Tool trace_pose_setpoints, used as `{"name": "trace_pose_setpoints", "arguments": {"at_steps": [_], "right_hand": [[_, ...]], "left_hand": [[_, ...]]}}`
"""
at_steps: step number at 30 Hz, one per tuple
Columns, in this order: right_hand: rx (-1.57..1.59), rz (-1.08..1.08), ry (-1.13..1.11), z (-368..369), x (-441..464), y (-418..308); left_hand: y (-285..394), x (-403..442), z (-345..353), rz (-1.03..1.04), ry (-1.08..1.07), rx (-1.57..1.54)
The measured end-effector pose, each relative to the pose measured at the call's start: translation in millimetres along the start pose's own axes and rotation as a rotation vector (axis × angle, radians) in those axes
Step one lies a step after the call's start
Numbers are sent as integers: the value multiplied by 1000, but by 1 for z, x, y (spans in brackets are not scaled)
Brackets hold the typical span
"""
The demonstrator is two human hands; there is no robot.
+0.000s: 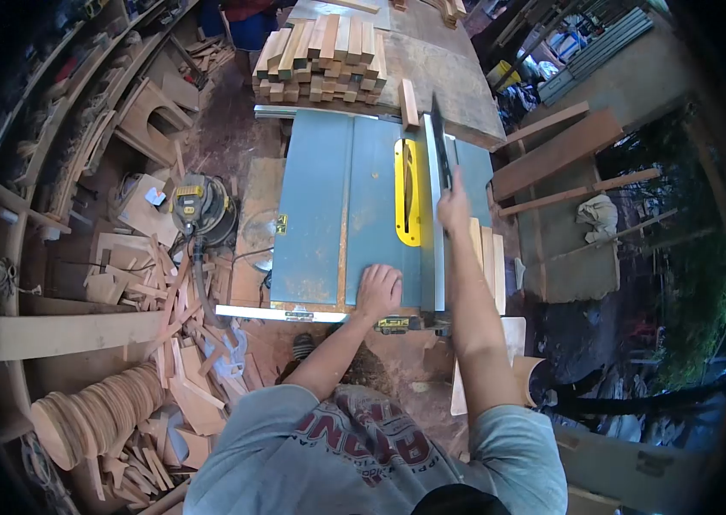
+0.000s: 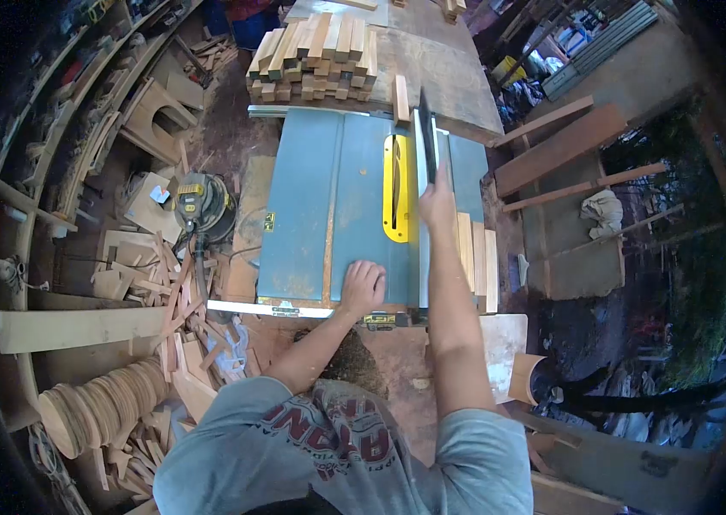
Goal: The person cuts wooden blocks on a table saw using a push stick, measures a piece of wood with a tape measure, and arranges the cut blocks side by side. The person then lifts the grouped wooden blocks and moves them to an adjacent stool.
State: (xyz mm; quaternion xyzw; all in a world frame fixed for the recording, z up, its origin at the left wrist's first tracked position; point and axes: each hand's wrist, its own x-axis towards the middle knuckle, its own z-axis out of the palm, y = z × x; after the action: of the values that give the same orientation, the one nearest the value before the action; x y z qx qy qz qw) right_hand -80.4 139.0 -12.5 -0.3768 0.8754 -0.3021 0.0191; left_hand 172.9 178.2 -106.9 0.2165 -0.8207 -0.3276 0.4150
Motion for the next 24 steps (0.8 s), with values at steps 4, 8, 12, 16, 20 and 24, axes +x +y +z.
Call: {"name": "trace_pose_setpoints", "arguments": {"at_steps": [4,8,12,16,20,24], "right_hand": [[-134,184,19,-83,-32,42],[-228,421,44,-102,-123,120],[-284,433,51,-115,-173,171],[-224,482,52,-127,-194,202],[-240,491,104,-137,-196,205],[-2,443,314,-169,-228,184]], "left_hand": [[3,-4,4,-22,-12,11],[6,-6,3,-37,-25,3],[3,-6,6,-92,-12,5],[4,-6,8,-152,-6,-20],[5,-8,1,-173,-6,-44],[21,-27,-18,-161,-30,-91]]}}
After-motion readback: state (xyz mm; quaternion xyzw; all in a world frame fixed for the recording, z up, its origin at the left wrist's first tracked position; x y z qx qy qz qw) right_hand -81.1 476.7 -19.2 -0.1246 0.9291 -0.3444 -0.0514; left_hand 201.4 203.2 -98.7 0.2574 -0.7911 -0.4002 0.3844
